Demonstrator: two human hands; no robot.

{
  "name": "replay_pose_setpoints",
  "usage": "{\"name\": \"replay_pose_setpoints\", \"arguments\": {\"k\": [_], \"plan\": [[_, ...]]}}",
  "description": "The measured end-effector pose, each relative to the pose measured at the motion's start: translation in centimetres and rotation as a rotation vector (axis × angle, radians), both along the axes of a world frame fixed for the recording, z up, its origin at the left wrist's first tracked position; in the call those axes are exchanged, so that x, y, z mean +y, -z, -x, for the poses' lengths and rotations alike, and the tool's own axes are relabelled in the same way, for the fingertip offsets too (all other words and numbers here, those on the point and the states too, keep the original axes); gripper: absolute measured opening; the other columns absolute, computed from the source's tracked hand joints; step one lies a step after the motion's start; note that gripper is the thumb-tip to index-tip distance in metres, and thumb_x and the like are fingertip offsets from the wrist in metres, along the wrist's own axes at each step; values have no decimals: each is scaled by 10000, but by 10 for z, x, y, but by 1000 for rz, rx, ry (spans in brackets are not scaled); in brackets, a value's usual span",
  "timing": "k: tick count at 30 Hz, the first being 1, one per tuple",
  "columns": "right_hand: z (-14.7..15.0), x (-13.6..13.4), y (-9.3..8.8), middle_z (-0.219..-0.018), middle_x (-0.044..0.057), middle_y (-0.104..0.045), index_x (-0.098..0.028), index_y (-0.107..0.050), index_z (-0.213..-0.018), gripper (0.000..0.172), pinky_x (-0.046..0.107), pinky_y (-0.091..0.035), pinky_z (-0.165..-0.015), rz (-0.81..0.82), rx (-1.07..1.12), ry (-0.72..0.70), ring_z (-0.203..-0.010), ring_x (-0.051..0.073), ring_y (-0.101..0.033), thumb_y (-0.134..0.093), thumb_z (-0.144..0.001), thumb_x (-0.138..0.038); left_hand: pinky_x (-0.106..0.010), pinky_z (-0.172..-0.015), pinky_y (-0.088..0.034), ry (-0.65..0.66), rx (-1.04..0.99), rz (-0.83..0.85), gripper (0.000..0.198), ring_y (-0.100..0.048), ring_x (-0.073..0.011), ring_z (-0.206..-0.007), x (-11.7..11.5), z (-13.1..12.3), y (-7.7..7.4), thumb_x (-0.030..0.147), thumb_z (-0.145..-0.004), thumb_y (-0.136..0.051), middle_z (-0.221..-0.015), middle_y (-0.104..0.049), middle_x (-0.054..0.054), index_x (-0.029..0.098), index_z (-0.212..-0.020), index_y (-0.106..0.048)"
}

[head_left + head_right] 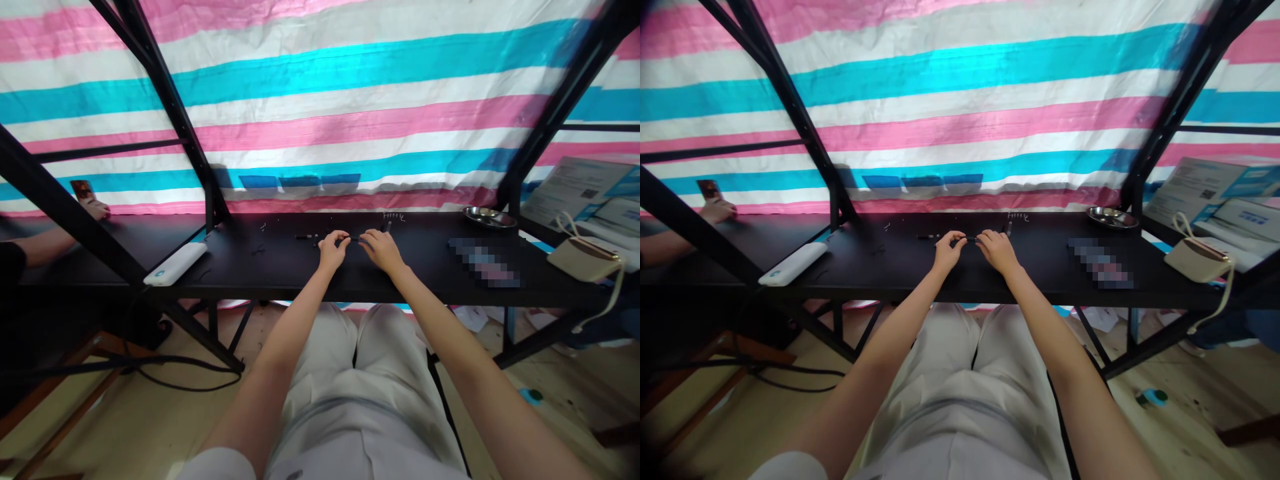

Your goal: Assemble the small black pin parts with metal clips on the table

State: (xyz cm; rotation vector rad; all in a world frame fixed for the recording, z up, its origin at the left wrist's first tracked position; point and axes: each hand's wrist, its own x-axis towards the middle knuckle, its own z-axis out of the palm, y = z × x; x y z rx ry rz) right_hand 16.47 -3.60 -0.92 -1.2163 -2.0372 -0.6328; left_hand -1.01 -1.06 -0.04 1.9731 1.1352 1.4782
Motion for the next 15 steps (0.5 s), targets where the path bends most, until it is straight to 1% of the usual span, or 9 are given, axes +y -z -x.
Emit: {"name": "replay_pose_setpoints", "arguments": {"k": [3,8,10,12,15], "plan": [[0,1,1,-983,100,-605,-186,-600,-1010,252,326,-315,-709,-5,-13,39,-848,200,-524,-379,-939,-285,-320,-867,-388,-19,45,0,100,-595,-161,-884,-3,0,-2,168,-787,-604,-859,-657,-4,219,-868,-629],[-4,4,4,-847,94,-578,-175,-611,-918,229,323,-297,-672,-16,3,133,-786,210,-486,-398,-923,-259,-363,-908,-349,-128,105,-32,99,-580,-180,-889,-5,1,-2,182,-795,-602,-857,-656,-17,216,-887,-620],[-5,4,4,-832,91,-577,-172,-607,-923,238,320,-299,-671,-14,18,134,-780,210,-484,-386,-929,-259,-370,-904,-350,-149,136,-30,102,-577,-185,-886,-5,1,-1,186,-791,-607,-848,-656,-17,217,-888,-619],[-4,3,4,-841,88,-586,-169,-602,-951,245,314,-307,-675,5,8,84,-781,205,-491,-378,-936,-267,-364,-887,-364,-114,176,-38,106,-573,-188,-884,-5,1,0,185,-784,-611,-839,-658,-15,219,-884,-622],[0,3,3,-852,83,-603,-165,-601,-957,237,306,-317,-673,63,-49,-26,-784,195,-504,-390,-938,-271,-346,-871,-389,-6,227,-87,106,-569,-183,-884,-6,0,0,173,-781,-607,-853,-668,-12,218,-873,-632]]}}
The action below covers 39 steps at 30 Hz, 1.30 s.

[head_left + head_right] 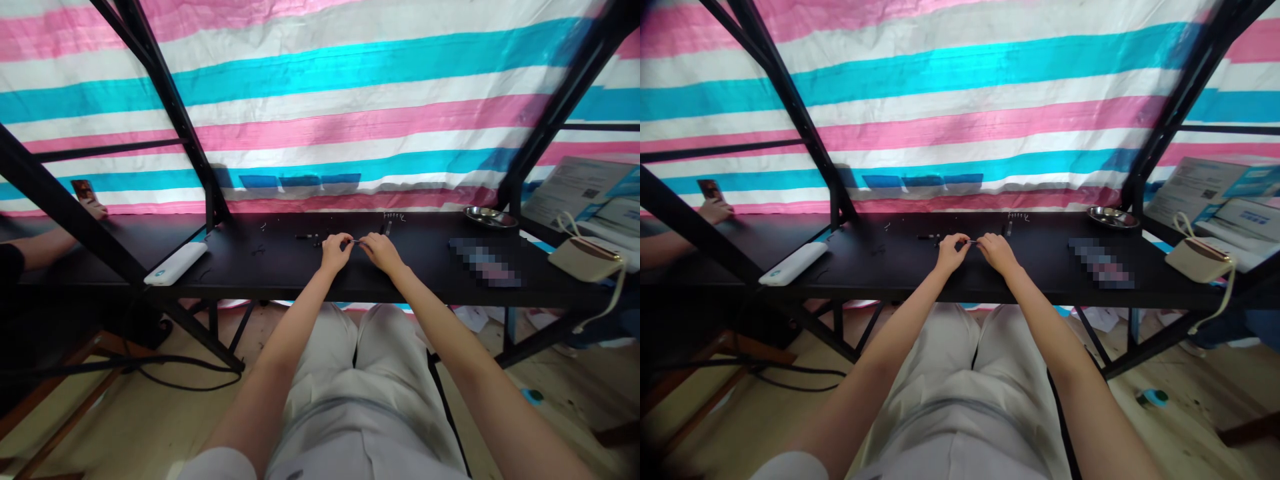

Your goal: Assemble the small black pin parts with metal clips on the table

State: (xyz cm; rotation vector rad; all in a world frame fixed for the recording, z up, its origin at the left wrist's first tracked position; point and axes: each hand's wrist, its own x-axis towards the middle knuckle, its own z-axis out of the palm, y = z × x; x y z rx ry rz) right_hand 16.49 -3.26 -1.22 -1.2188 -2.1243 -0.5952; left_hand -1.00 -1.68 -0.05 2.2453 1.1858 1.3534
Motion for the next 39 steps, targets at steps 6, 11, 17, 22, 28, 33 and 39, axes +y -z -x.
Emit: {"name": "replay_pose_setpoints", "arguments": {"k": [6,11,17,22,28,33,39], "plan": [[2,2,2,-817,80,-603,-166,-610,-929,238,302,-326,-667,66,-42,-52,-765,189,-511,-390,-936,-257,-335,-854,-415,110,49,-34,126,-573,-176,-854,3,-1,4,181,-766,-613,-853,-677,-9,221,-881,-647],[1,4,4,-804,81,-603,-156,-608,-913,216,296,-353,-676,86,-26,-78,-765,185,-526,-412,-924,-248,-335,-859,-417,141,58,-41,168,-578,-174,-846,5,-1,6,155,-743,-594,-833,-673,-7,224,-887,-649],[0,5,7,-780,56,-619,-182,-611,-901,169,290,-395,-683,167,124,-141,-727,172,-554,-464,-880,-262,-334,-868,-416,133,64,-46,221,-584,-175,-845,1,-2,4,92,-706,-561,-798,-673,7,216,-880,-621],[-19,10,7,-751,44,-648,-187,-629,-847,165,279,-412,-644,243,516,117,-671,166,-570,-568,-794,-330,-341,-863,-409,33,-5,-55,238,-578,-189,-875,-2,-1,1,68,-724,-531,-787,-674,1,210,-906,-592],[-48,28,5,-734,48,-672,-183,-640,-720,162,269,-432,-648,440,788,464,-691,172,-606,-650,-686,-341,-333,-844,-418,15,-12,-42,207,-579,-185,-877,-2,0,0,63,-728,-525,-798,-665,-7,210,-855,-596],[-51,42,1,-767,60,-681,-194,-645,-688,130,283,-441,-668,473,702,524,-735,190,-616,-664,-671,-322,-335,-839,-424,20,-27,-44,203,-580,-187,-871,-2,0,-1,56,-721,-529,-795,-663,-11,212,-828,-601],[-50,47,0,-810,76,-679,-197,-655,-718,130,300,-443,-680,508,631,559,-777,204,-617,-658,-689,-324,-337,-848,-418,26,-26,-46,191,-577,-183,-862,-3,1,0,62,-725,-535,-787,-661,-10,208,-826,-604]]}}
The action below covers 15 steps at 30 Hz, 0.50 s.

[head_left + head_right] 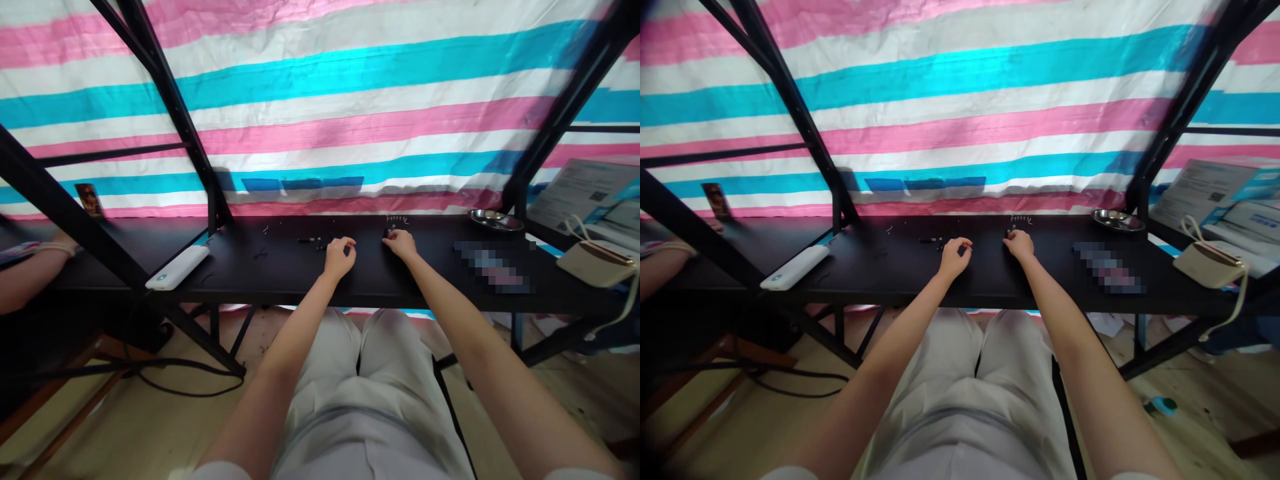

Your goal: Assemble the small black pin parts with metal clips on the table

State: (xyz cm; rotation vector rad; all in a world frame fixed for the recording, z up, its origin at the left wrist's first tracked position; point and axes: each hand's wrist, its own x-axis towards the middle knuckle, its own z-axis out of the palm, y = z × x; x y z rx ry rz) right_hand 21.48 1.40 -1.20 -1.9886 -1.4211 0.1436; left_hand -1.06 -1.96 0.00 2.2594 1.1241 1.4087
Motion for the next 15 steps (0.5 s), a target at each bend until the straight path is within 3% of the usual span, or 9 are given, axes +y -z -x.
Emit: {"name": "replay_pose_setpoints", "arguments": {"k": [15], "plan": [[-2,3,-3,-838,73,-678,-194,-666,-749,153,296,-455,-707,70,-27,15,-807,202,-624,-662,-700,-340,-330,-848,-432,-13,18,-7,176,-578,-175,-860,0,0,1,68,-734,-535,-791,-659,-5,206,-823,-598]]}}
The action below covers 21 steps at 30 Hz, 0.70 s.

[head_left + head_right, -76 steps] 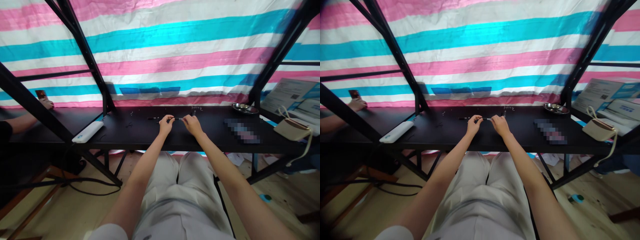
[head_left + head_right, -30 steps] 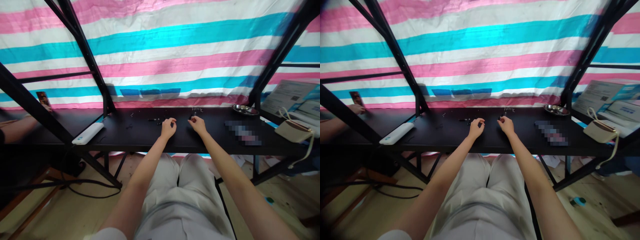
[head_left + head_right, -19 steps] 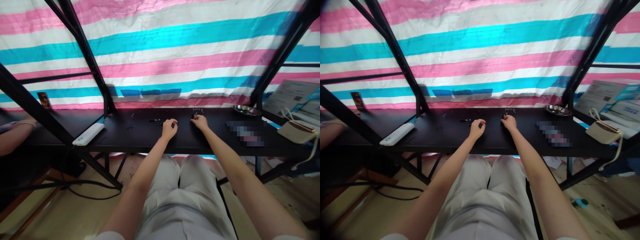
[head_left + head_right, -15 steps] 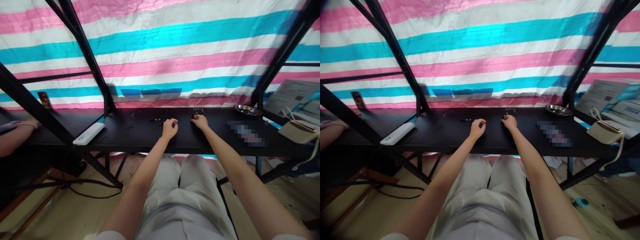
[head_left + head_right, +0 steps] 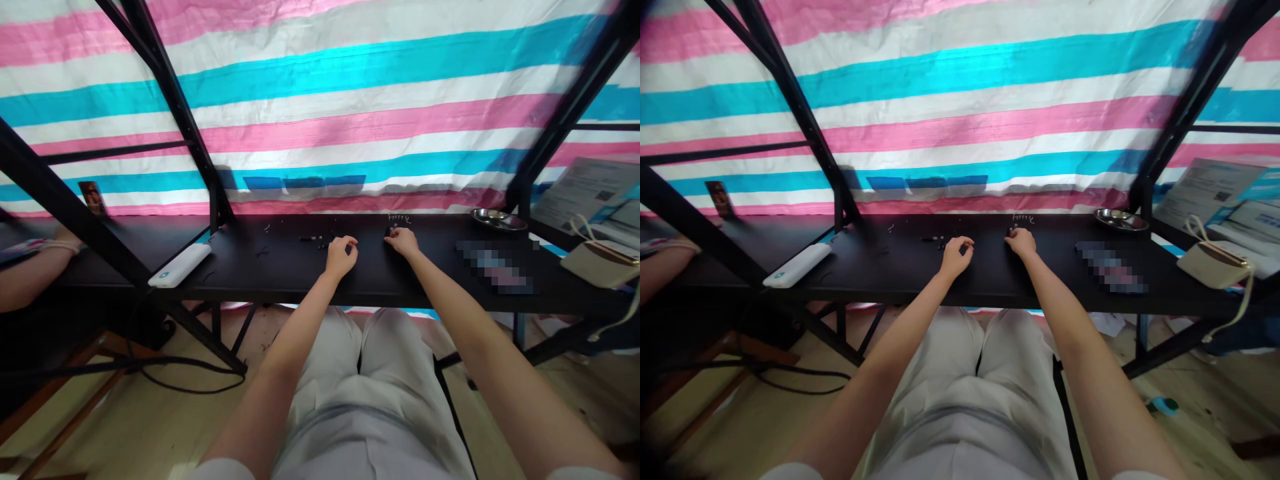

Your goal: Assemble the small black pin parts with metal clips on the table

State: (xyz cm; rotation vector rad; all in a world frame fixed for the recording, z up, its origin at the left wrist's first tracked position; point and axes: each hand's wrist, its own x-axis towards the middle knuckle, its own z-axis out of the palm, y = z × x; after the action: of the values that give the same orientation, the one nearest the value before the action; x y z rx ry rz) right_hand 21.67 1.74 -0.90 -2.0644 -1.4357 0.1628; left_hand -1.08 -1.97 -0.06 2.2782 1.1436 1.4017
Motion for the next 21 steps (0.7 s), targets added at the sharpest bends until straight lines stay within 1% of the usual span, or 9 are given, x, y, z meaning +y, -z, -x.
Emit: {"name": "replay_pose_setpoints", "arguments": {"k": [6,9,13,21], "plan": [[-5,3,-1,-834,68,-678,-180,-663,-743,163,282,-466,-725,51,3,-18,-825,193,-628,-684,-695,-335,-324,-853,-436,-14,14,-4,178,-581,-170,-870,1,-1,0,70,-739,-535,-800,-664,2,210,-828,-600],[-12,5,-2,-792,70,-676,-168,-663,-708,135,276,-475,-720,82,9,-32,-797,188,-631,-715,-663,-284,-321,-854,-439,-13,18,-3,174,-580,-170,-865,1,-1,0,73,-740,-536,-798,-664,1,210,-826,-600],[-20,2,-2,-782,76,-682,-161,-681,-714,95,284,-482,-727,69,21,-26,-795,195,-638,-715,-648,-220,-320,-852,-440,-8,20,-7,173,-575,-171,-855,1,-1,0,70,-735,-536,-784,-660,-3,204,-823,-601],[-16,-9,0,-903,111,-698,-194,-732,-847,224,309,-482,-735,48,-21,69,-859,231,-649,-697,-701,-360,-323,-854,-442,-7,15,0,168,-574,-167,-847,2,-1,1,77,-739,-536,-791,-658,-4,205,-825,-601]]}}
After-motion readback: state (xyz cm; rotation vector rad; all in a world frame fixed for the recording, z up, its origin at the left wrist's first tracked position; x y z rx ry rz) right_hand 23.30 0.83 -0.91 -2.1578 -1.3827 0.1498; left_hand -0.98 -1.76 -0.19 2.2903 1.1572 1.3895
